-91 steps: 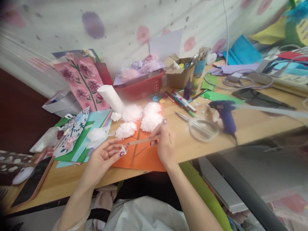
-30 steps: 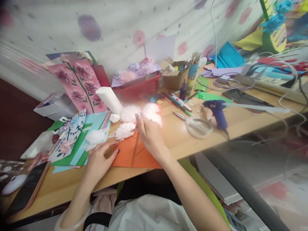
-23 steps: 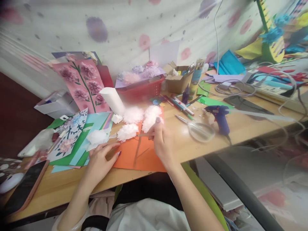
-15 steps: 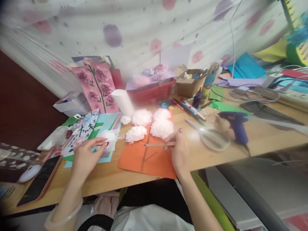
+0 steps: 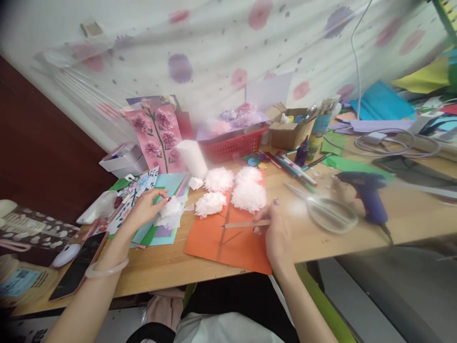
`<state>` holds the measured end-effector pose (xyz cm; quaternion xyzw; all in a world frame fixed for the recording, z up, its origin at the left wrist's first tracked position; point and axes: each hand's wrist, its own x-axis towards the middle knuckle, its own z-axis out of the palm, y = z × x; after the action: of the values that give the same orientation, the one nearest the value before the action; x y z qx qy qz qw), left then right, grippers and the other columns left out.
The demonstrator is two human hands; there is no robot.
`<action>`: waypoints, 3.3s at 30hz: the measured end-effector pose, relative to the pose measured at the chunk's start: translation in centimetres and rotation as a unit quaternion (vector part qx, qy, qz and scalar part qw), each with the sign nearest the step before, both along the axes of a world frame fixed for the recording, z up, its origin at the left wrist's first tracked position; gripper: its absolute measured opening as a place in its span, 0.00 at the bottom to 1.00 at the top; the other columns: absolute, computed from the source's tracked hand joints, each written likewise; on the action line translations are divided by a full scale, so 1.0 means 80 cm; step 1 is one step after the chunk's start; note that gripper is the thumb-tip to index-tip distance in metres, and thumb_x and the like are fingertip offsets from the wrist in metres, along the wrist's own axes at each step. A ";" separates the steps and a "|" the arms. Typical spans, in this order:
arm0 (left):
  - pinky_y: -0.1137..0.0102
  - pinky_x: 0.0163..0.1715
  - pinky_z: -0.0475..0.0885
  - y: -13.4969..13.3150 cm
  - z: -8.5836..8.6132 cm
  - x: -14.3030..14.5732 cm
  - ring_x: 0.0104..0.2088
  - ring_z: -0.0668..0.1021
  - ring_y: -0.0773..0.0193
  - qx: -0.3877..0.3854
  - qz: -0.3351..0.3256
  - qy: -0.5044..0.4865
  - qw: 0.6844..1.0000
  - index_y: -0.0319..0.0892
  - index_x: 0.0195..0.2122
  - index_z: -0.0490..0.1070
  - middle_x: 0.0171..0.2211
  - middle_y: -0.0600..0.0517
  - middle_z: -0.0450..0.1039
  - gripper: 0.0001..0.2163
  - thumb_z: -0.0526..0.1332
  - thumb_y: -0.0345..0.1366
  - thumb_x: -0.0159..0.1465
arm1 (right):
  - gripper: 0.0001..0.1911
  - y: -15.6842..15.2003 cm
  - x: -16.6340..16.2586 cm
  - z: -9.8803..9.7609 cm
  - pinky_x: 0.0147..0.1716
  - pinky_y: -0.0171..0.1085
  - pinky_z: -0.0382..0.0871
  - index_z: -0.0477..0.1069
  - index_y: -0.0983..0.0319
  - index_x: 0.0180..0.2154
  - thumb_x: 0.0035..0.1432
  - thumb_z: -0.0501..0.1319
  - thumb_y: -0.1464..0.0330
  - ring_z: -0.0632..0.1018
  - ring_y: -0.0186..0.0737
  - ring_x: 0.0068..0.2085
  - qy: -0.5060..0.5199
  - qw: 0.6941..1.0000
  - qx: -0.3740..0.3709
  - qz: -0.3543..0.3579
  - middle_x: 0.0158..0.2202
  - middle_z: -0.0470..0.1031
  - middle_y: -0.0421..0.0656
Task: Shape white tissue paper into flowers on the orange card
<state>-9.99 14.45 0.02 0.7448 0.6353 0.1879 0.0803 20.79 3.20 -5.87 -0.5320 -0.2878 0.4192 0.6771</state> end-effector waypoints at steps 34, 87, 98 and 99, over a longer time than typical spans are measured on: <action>0.62 0.46 0.75 -0.125 -0.032 0.121 0.40 0.83 0.58 -0.224 -0.146 -0.361 0.893 0.43 0.49 0.69 0.37 0.48 0.81 0.15 0.64 0.36 0.61 | 0.37 -0.007 -0.004 0.001 0.19 0.34 0.57 0.67 0.60 0.15 0.65 0.46 0.43 0.64 0.32 0.15 -0.028 0.993 0.059 0.097 0.11 0.62 0.39; 0.65 0.49 0.71 -0.139 -0.043 0.141 0.46 0.75 0.62 -0.211 -0.177 -0.411 0.869 0.44 0.56 0.63 0.45 0.47 0.70 0.16 0.54 0.32 0.68 | 0.33 -0.006 -0.003 -0.001 0.19 0.35 0.54 0.64 0.59 0.14 0.66 0.51 0.49 0.62 0.31 0.16 0.006 0.997 0.068 0.021 0.11 0.62 0.38; 0.65 0.48 0.75 -0.127 -0.037 0.130 0.42 0.80 0.62 -0.172 -0.121 -0.478 0.853 0.42 0.52 0.65 0.39 0.49 0.78 0.19 0.66 0.35 0.61 | 0.31 -0.004 -0.002 -0.005 0.18 0.34 0.55 0.64 0.59 0.16 0.67 0.52 0.49 0.63 0.30 0.15 0.027 0.998 0.062 0.005 0.11 0.62 0.37; 0.65 0.48 0.74 -0.128 -0.036 0.130 0.42 0.80 0.62 -0.184 -0.121 -0.474 0.852 0.42 0.52 0.65 0.39 0.49 0.79 0.19 0.66 0.35 0.61 | 0.31 -0.004 -0.001 -0.005 0.18 0.34 0.55 0.64 0.59 0.16 0.67 0.52 0.50 0.62 0.30 0.15 0.028 0.998 0.065 0.004 0.11 0.61 0.37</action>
<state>0.39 4.23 -2.89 0.6075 0.4482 0.3869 0.5295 20.68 2.88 -6.26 -0.4740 -0.2973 0.4172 0.7161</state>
